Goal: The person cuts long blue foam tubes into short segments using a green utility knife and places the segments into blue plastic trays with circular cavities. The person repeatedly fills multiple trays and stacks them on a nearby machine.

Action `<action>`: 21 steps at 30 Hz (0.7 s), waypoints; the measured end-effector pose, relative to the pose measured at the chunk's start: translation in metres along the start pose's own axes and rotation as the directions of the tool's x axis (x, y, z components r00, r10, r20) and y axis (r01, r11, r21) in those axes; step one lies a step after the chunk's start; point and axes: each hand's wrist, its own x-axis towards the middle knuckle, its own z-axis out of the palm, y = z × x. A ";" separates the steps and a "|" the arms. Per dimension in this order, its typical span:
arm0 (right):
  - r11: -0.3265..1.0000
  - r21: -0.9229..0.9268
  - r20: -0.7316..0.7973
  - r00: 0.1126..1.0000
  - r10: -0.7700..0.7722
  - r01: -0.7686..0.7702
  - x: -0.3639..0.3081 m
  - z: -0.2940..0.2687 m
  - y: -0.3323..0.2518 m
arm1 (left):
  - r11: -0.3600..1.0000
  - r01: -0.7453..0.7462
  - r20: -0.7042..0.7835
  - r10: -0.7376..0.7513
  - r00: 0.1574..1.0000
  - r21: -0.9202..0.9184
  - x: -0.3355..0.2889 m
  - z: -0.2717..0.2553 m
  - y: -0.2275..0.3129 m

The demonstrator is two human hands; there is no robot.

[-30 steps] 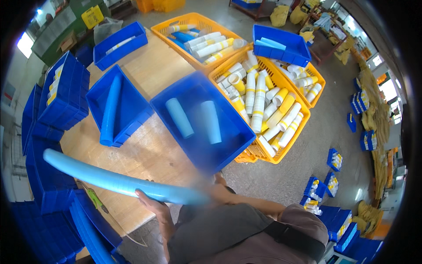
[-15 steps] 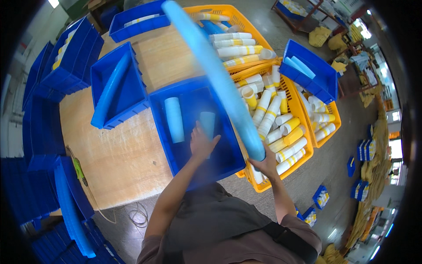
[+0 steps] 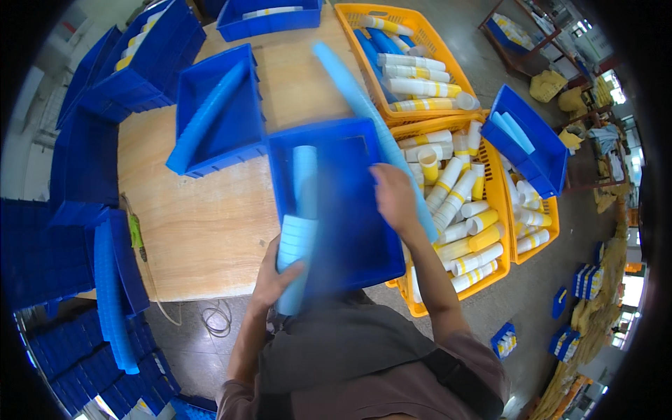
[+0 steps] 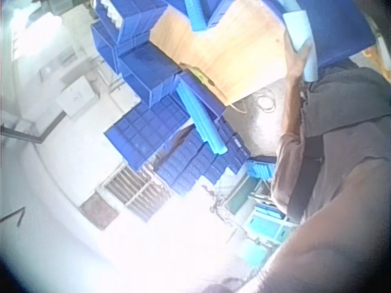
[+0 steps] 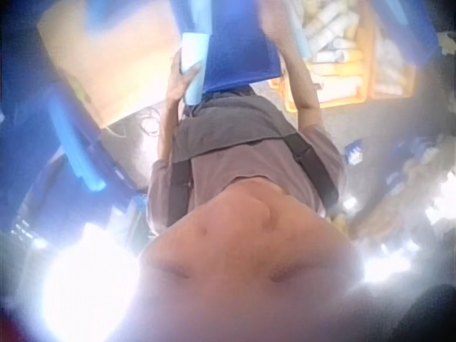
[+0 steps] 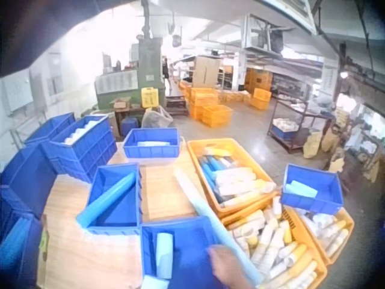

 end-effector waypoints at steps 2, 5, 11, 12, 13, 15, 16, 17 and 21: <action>0.951 0.043 0.106 0.945 -0.309 0.306 0.038 0.051 -0.034 | 0.998 0.055 -0.098 -0.055 0.994 -0.001 -0.012 -0.018 0.000; 0.844 -0.111 0.366 0.811 -0.456 0.524 0.079 0.113 -0.070 | 0.989 0.134 -0.177 -0.123 0.976 0.054 -0.022 -0.047 -0.005; 0.779 -0.044 0.461 0.704 -0.540 0.626 0.105 0.097 -0.082 | 0.968 0.195 -0.204 -0.161 0.966 0.159 -0.045 -0.108 -0.028; 0.821 0.015 0.403 0.748 -0.527 0.570 0.102 0.081 -0.085 | 0.967 0.203 -0.204 -0.170 0.964 0.154 -0.045 -0.116 -0.031; 0.879 0.065 0.411 0.791 -0.454 0.472 0.098 0.070 -0.094 | 0.966 0.222 -0.202 -0.193 0.960 0.134 -0.043 -0.122 -0.033; 0.953 0.152 0.408 0.861 -0.303 0.263 0.088 0.050 -0.120 | 0.973 0.096 -0.141 -0.066 0.988 0.212 -0.031 -0.132 -0.033; 0.946 0.196 0.386 0.866 -0.317 0.259 0.087 0.044 -0.133 | 0.966 0.102 -0.118 -0.075 0.990 0.237 -0.023 -0.137 -0.030; 0.960 0.153 0.430 0.859 -0.277 0.233 0.086 0.039 -0.147 | 0.956 -0.021 -0.090 0.050 0.995 0.292 -0.015 -0.139 -0.026; 0.885 -0.127 0.437 0.826 -0.355 0.447 0.094 0.018 -0.183 | 0.807 -0.195 0.061 0.195 0.979 0.557 0.014 -0.145 0.001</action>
